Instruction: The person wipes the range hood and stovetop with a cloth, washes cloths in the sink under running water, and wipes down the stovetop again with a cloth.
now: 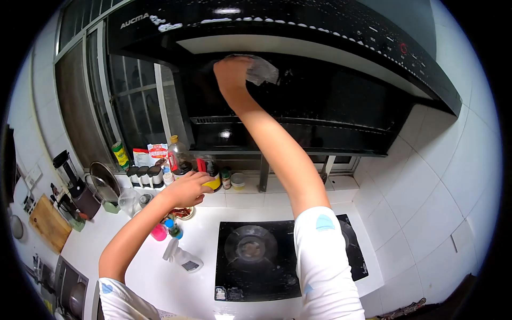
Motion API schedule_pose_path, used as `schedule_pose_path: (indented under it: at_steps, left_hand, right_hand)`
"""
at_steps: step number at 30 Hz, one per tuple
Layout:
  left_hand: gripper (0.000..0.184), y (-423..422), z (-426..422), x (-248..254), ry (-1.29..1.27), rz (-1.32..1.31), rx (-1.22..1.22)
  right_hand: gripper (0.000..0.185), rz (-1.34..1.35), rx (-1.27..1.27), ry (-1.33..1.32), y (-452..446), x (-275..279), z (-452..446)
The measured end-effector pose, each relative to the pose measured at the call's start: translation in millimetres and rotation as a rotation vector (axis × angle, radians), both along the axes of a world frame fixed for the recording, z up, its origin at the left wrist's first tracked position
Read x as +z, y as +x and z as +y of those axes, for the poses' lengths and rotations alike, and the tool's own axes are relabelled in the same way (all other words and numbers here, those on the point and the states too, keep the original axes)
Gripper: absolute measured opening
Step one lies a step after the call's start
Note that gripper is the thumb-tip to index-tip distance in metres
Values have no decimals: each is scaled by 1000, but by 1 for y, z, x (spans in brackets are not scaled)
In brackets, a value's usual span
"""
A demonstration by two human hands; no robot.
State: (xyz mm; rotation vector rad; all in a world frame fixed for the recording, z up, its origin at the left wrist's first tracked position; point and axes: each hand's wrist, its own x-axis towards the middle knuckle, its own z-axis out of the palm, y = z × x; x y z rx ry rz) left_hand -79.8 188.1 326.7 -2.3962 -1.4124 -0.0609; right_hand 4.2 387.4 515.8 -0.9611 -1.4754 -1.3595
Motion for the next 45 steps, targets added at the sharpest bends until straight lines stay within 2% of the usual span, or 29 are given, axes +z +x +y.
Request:
schedule_pose_path:
  at_steps: [5, 6, 13, 16, 18, 19, 21, 22, 23, 24, 25, 28, 29, 31, 33, 35, 37, 38, 41, 42, 45]
  left_hand:
    - [31, -19, -21, -6, -106, -34, 114]
    - [32, -21, -26, -5, -116, -40, 124]
    - [32, -38, -52, -9, -130, -45, 182]
    - [33, -37, -65, -6, -127, -76, 215]
    - [34, -33, -68, -5, -128, -93, 237]
    - [34, -31, -69, -3, -125, -106, 255]
    - [33, -25, -66, -3, -72, -109, 238]
    - [32, -19, -63, -1, -42, -152, 257]
    - [30, -12, -59, 0, -12, -195, 274]
    - [27, -2, -58, 4, 83, -260, 230]
    - [27, 7, -55, 7, 72, -261, 230]
    - [31, 40, -47, 16, 224, -565, 213]
    - [36, 46, -41, 15, 215, -594, 239]
    - [45, 68, -33, 21, 170, -884, 187]
    - [60, 82, -19, 14, 66, -1055, 159]
    - [61, 102, -7, 7, -160, -1348, 55]
    - [64, 134, -10, 23, -497, -1506, 79]
    - [60, 143, -7, 22, -590, -1546, -16]
    - [50, 167, 8, 10, -731, -1533, -81]
    - [42, 177, 7, 12, -714, -1544, -26]
    - [39, 191, 15, 9, -789, -1450, 89]
  right_hand:
    - [4, -12, 182, 22, -52, 0, -29]
    - [20, -99, 342, -258, -62, 3, -33]
    - [12, -153, 485, -183, -87, -3, -55]
    - [11, -10, 618, -282, -76, -3, -57]
    - [10, 33, 813, -167, -52, -8, -54]
    - [10, 32, 818, -171, -44, -11, -52]
    - [16, 135, 1141, -74, -26, -18, -49]
    - [24, 182, 1118, -214, -11, -28, -51]
    - [24, 186, 1118, -225, 5, -37, -53]
    - [27, 291, 1299, -426, 22, -44, -57]
    - [30, 401, 1473, -632, 39, -54, -60]
    - [32, 612, 1640, -1058, 98, -89, -74]
    - [33, 661, 1667, -1215, 119, -101, -80]
    - [33, 731, 1900, -1484, 156, -125, -93]
    - [30, 769, 1968, -1687, 190, -142, -99]
    - [31, 801, 2005, -1751, 218, -157, -101]
    - [31, 826, 1998, -1793, 242, -166, -102]
    - [32, 833, 2011, -1829, 253, -169, -102]
    - [33, 861, 2003, -1827, 282, -176, -95]
    - [34, 905, 2001, -1824, 288, -178, -93]
    - [31, 1008, 1869, -1740, 305, -183, -88]
